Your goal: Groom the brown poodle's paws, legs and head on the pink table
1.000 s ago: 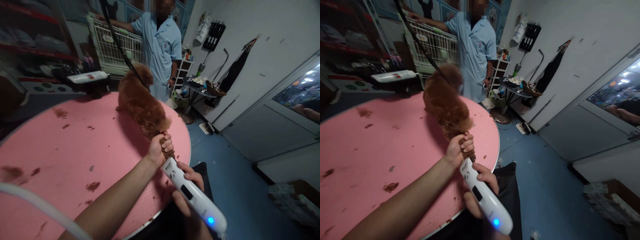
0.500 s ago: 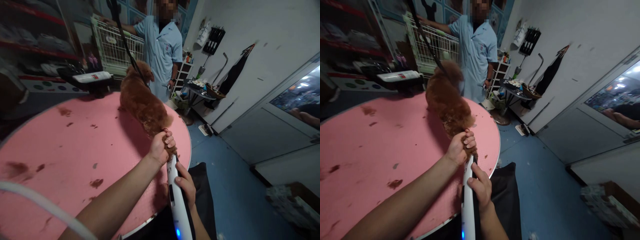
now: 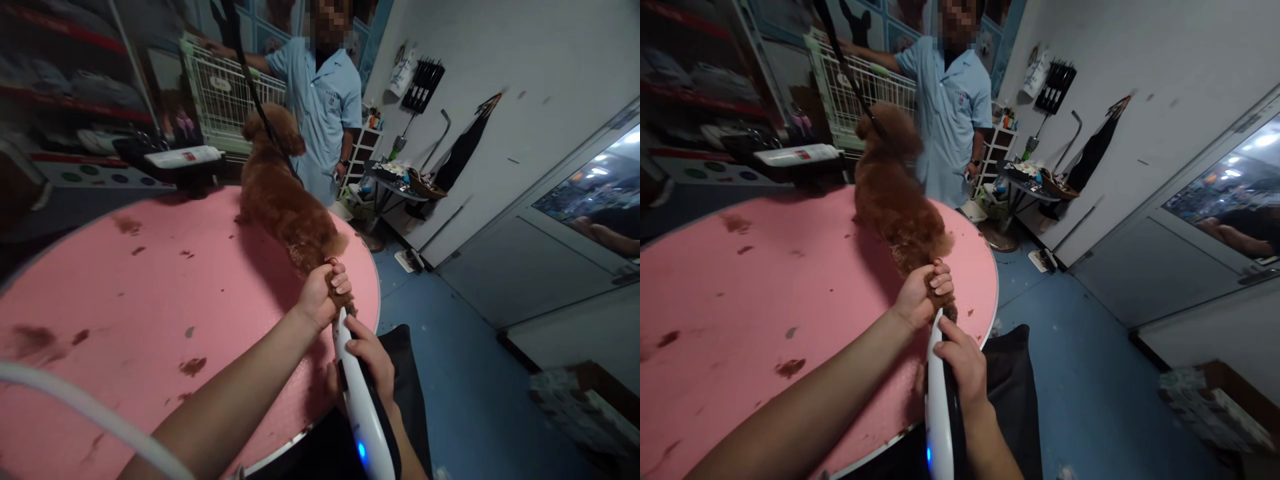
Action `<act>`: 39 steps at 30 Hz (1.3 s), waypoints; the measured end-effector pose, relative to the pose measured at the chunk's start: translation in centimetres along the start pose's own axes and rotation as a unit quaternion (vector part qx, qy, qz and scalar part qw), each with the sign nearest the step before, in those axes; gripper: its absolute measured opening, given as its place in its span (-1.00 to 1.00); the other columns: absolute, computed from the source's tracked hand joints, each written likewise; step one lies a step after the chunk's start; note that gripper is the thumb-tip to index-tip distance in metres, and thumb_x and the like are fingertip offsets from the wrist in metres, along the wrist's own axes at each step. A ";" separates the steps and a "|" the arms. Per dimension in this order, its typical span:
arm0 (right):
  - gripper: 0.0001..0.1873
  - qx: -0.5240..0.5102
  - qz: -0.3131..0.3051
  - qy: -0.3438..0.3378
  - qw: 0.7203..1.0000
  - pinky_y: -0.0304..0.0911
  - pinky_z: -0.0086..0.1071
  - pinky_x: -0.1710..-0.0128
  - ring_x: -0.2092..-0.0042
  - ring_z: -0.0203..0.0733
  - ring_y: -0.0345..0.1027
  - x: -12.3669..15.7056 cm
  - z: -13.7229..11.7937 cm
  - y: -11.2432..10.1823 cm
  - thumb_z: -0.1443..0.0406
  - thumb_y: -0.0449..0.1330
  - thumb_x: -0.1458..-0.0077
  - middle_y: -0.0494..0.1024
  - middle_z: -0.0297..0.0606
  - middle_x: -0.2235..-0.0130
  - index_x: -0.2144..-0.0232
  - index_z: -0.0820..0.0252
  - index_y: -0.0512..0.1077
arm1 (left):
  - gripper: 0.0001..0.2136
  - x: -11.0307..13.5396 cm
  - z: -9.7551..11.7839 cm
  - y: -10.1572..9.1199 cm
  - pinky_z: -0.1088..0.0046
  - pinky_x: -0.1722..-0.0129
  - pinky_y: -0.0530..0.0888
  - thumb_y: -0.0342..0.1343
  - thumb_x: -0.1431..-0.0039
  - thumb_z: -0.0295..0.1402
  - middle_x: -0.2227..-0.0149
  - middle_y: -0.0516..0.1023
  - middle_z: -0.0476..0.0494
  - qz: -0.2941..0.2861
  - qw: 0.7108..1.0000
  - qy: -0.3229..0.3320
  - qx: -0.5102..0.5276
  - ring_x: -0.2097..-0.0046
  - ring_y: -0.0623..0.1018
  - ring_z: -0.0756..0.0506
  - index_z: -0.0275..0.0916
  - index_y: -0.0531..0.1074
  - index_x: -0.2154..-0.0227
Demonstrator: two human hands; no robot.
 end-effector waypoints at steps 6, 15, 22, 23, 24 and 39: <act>-0.62 -0.126 -0.021 0.050 0.991 0.44 -0.16 0.19 0.06 -0.02 0.48 1.0 0.3 -1.5 0.24 0.30 -0.01 0.54 -0.15 0.05 0.11 -0.01 0.31 | -0.81 0.2 0.2 0.2 0.71 0.78 0.07 -0.17 0.02 -0.69 0.63 0.17 0.13 -0.004 0.999 -0.020 0.026 0.76 0.14 0.18 -0.28 0.22 0.50; -0.40 -0.159 0.124 0.176 0.964 0.41 -0.32 0.45 0.44 -0.26 0.45 2.3 2.6 -0.7 -0.03 0.34 0.07 0.47 -0.06 -0.04 0.07 0.04 0.24 | -0.81 0.4 0.7 0.2 0.74 0.79 0.02 -0.15 0.02 -0.70 0.63 0.16 0.14 -0.011 0.999 -0.003 0.046 0.76 0.13 0.19 -0.28 0.20 0.50; -0.50 -0.337 0.184 0.219 0.897 0.35 -0.39 0.41 0.44 -0.34 0.38 1.3 4.0 -0.8 -0.03 0.33 0.07 0.52 -0.26 0.06 0.13 -0.03 0.32 | -0.80 0.7 1.0 0.5 0.72 0.81 0.05 -0.21 -0.09 -0.65 0.66 0.18 0.13 -0.018 0.997 -0.010 0.069 0.77 0.12 0.18 -0.27 0.20 0.52; -0.53 -0.337 0.191 0.206 0.898 0.34 -0.40 0.41 0.39 -0.31 0.39 1.1 3.9 -1.1 0.01 0.34 0.07 0.53 -0.29 0.09 0.15 -0.03 0.32 | -0.79 0.7 1.0 0.5 0.72 0.81 0.05 -0.22 -0.10 -0.64 0.66 0.18 0.12 -0.019 0.997 -0.016 0.072 0.78 0.13 0.18 -0.27 0.21 0.52; -0.56 -0.327 0.190 0.196 0.905 0.34 -0.40 0.40 0.35 -0.28 0.41 0.9 3.9 -1.3 0.05 0.36 0.08 0.54 -0.30 0.12 0.18 -0.03 0.32 | -0.79 0.7 0.8 0.4 0.73 0.81 0.05 -0.23 -0.11 -0.64 0.66 0.18 0.12 -0.021 0.997 -0.023 0.074 0.78 0.13 0.18 -0.28 0.21 0.52; -0.52 -0.417 0.072 0.274 0.864 0.29 -0.41 0.45 0.42 -0.29 0.39 -0.8 5.9 0.8 0.11 0.41 0.18 0.56 -0.21 0.04 0.19 0.02 0.37 | -0.80 0.5 1.1 0.5 0.73 0.80 0.04 -0.20 -0.13 -0.64 0.64 0.18 0.13 -0.041 0.996 -0.027 0.072 0.76 0.13 0.18 -0.29 0.23 0.49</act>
Point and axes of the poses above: each hand's wrist, its own x-axis away from the middle knuckle, its own y-axis out of the palm, z = x × y, the point moved 7 cm from there along -x, towards the middle knuckle
